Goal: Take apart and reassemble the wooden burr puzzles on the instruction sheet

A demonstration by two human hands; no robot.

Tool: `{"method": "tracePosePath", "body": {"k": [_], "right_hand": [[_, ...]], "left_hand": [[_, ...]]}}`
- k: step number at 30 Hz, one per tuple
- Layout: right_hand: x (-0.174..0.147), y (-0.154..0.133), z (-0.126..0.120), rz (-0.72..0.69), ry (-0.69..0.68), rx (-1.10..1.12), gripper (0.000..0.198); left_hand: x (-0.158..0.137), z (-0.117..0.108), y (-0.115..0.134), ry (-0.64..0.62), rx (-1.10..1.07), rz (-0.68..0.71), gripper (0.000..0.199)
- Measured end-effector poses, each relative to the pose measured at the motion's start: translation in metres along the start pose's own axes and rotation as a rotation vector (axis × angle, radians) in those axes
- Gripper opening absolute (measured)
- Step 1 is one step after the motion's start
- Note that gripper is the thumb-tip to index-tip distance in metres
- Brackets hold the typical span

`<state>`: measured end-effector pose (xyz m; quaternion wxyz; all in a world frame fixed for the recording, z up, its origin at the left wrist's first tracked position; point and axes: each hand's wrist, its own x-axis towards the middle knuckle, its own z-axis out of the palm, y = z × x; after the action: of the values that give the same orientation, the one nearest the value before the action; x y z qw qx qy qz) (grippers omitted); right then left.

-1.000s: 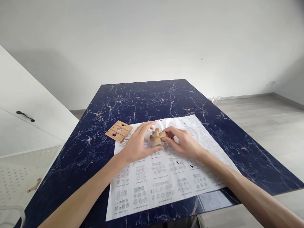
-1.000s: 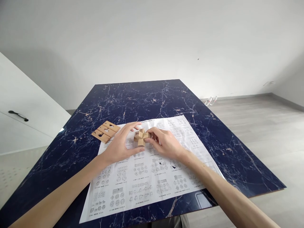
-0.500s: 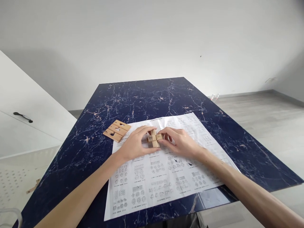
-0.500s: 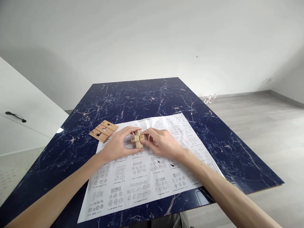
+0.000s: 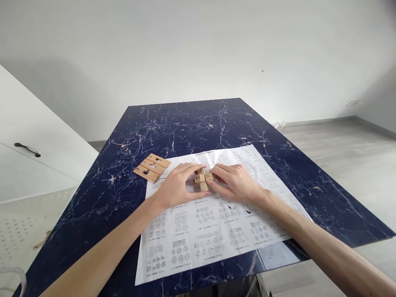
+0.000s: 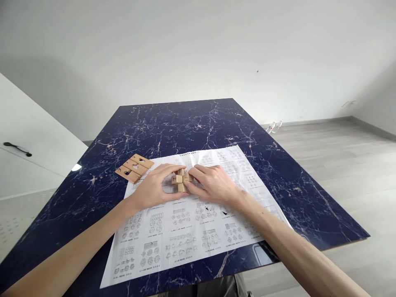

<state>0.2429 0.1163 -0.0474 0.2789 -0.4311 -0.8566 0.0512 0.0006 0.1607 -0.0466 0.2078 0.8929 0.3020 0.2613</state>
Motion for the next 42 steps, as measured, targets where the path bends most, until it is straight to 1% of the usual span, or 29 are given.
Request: {"method": "tracePosePath", "body": {"k": [5,14,17,20,24,32,37,40,42], "right_hand": [[-0.0009,0.0007,0.002,0.01,0.013,0.016,0.03],[-0.0021,-0.0006,0.0024,0.018,0.0,0.043,0.03],[-0.0032,-0.0002,0.0022,0.069,-0.026,0.086,0.028],[-0.0037,-0.0009,0.001,0.124,-0.042,0.157,0.031],[-0.0033,-0.0025,0.0007,0.148,-0.055,0.209,0.034],[-0.0048,-0.0001,0.0034,0.152,-0.066,0.194,0.031],[-0.0051,0.0002,0.0045,0.152,-0.086,0.199,0.033],[-0.0047,-0.0004,0.0056,0.152,-0.056,0.191,0.034],[-0.0049,-0.0006,0.0054,0.157,-0.031,0.19,0.032]], "left_hand": [[-0.0003,0.0003,0.0004,0.007,0.003,0.01,0.069],[-0.0001,0.0042,-0.0008,0.046,0.013,0.084,0.065],[0.0001,0.0049,-0.0005,0.091,0.05,0.112,0.064],[-0.0004,0.0045,0.001,0.165,0.124,0.183,0.06],[-0.0011,0.0041,0.0033,0.198,0.196,0.262,0.057],[-0.0004,0.0063,0.0022,0.237,0.202,0.25,0.059],[0.0009,0.0052,0.0025,0.189,0.178,0.224,0.06],[0.0006,0.0052,0.0022,0.185,0.154,0.203,0.062],[0.0002,0.0057,0.0022,0.199,0.148,0.213,0.062]]}}
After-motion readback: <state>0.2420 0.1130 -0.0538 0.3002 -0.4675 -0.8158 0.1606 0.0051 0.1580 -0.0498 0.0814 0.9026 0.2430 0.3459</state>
